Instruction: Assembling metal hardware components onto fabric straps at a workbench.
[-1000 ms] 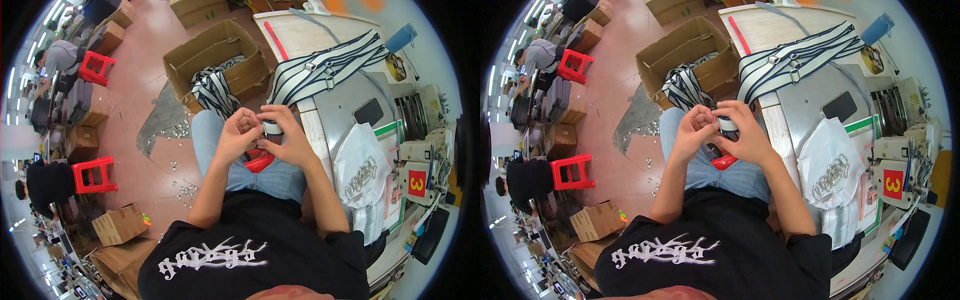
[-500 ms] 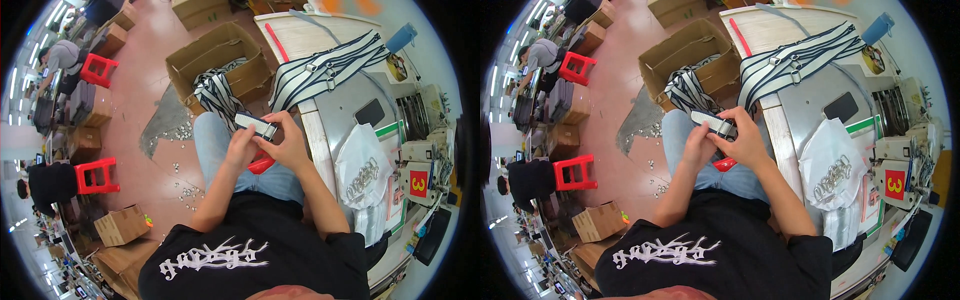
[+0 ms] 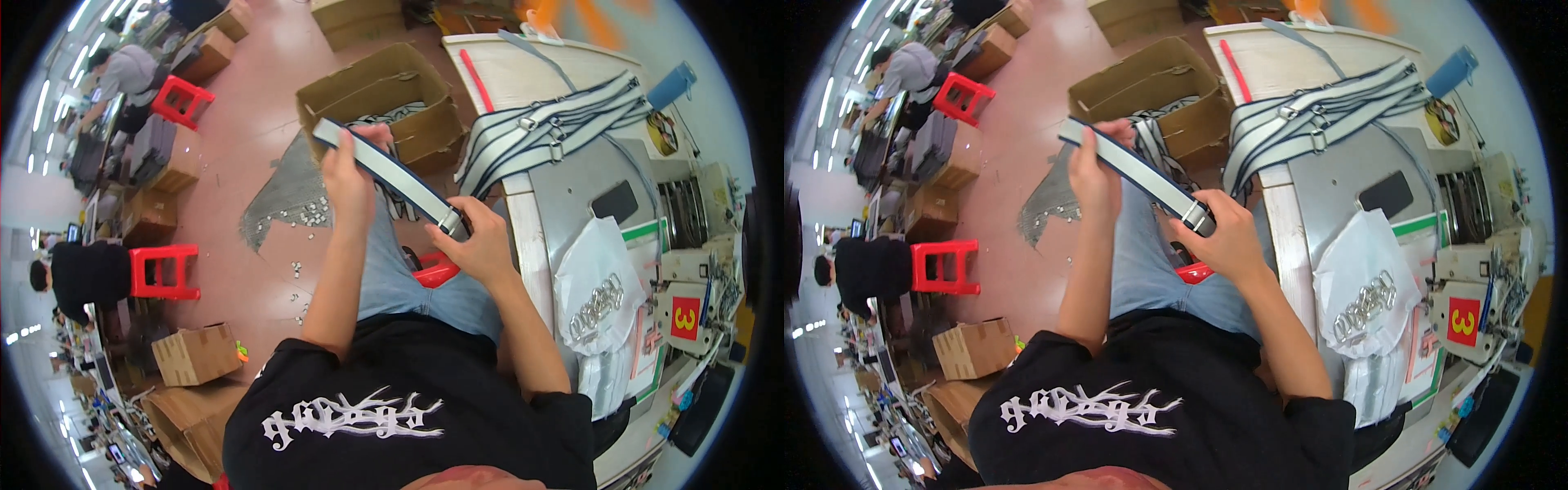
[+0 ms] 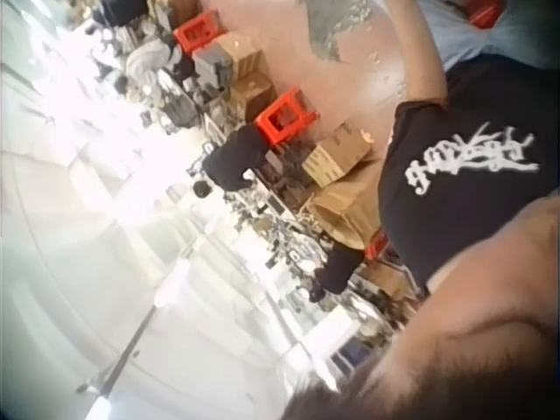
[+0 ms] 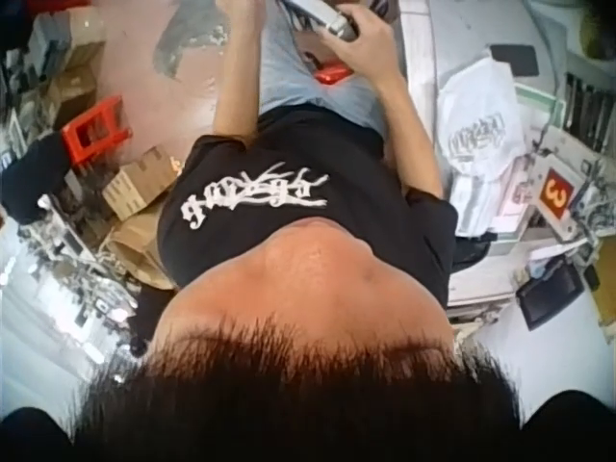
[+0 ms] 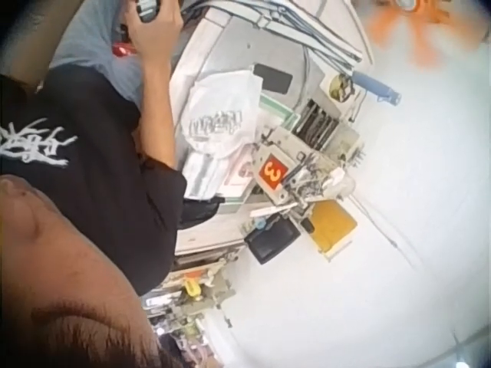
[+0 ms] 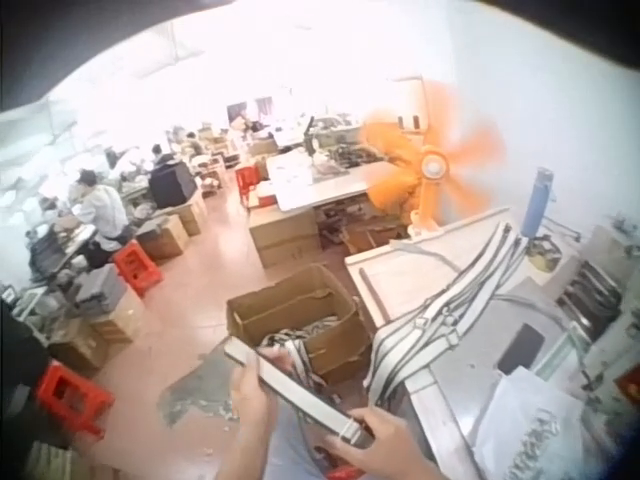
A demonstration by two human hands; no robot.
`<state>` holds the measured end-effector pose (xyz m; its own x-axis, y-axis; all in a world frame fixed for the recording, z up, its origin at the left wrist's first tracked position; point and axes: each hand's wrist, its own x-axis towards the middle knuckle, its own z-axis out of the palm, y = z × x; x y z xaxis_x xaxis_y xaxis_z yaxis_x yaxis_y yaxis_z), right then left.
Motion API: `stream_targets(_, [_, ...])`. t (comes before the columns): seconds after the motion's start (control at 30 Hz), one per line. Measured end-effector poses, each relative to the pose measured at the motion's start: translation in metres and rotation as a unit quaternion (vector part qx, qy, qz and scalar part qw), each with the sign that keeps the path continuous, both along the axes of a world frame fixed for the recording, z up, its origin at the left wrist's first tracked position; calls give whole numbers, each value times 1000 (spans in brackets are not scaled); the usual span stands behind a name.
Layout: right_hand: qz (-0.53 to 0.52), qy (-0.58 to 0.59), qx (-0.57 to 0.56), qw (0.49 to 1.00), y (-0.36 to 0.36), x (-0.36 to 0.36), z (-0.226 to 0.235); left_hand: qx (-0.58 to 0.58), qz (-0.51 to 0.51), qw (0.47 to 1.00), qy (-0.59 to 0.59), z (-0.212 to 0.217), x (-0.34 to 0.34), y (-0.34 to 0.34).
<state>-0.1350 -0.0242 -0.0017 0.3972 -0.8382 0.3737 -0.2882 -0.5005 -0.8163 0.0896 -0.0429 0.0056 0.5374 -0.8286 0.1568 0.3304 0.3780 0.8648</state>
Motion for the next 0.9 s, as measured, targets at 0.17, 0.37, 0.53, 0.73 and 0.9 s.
stream_targets(0.17, [36,7,-6,999,9,4,0,-21,130,991,18,12,115,-20])
stream_targets(0.37, [81,61,76,992,16,4,5,38,243,968,-43,-25,228,-4])
stream_targets(0.53, [141,65,75,985,15,4,-6,98,301,946,-68,-52,279,29])
stream_targets(0.73, [154,78,86,981,15,5,-9,209,423,808,-352,-103,276,103])
stream_targets(0.9, [142,17,82,986,18,3,-20,189,-53,897,-395,-48,92,107])
